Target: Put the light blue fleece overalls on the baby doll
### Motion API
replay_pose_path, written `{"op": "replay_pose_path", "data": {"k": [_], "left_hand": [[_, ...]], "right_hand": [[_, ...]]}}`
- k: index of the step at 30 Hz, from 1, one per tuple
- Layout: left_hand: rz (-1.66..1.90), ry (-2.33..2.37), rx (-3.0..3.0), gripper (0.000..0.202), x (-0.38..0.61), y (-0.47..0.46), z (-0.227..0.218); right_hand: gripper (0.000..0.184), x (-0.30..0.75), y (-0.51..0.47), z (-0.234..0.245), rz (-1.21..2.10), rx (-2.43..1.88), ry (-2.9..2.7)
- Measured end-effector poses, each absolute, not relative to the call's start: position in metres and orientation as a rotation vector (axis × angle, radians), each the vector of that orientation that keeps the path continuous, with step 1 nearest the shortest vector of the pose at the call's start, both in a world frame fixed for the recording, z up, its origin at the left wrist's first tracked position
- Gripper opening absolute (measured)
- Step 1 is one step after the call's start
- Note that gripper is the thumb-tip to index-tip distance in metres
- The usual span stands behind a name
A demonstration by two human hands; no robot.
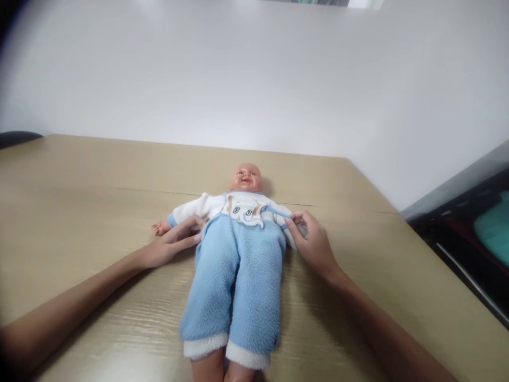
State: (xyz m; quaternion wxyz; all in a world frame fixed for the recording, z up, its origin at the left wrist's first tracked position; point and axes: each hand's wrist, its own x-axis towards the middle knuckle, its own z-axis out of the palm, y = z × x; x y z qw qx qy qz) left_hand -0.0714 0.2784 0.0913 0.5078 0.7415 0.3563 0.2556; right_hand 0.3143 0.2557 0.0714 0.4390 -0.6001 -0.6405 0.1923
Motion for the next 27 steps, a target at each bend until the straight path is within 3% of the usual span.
{"op": "replay_pose_path", "data": {"k": [5,11,16,21,25,27], "left_hand": [[0.704,0.987,1.711,0.032,-0.062,0.284,0.096],[0.909,1.192,1.866,0.018,-0.048,0.278,0.091],[1.179,1.217,2.381,0.016,-0.018,0.278,0.118],[0.853,0.760,2.699,0.015,0.052,0.300,0.148],[0.675,0.937,2.793,0.032,0.095,0.321,0.145],[0.571,0.973,2.756,0.032,0.103,0.327,0.139]], "right_hand": [[0.031,0.318,0.256,0.072,0.438,-1.464,-1.663],[0.026,0.329,0.255,0.072,0.271,-1.417,-1.815],[0.060,0.355,0.245,0.069,0.262,-1.447,-1.970],[0.069,0.387,0.239,0.067,0.456,-1.485,-2.028],[0.071,0.402,0.242,0.070,0.658,-1.578,-1.867],[0.067,0.403,0.242,0.071,0.601,-1.536,-1.753]]}}
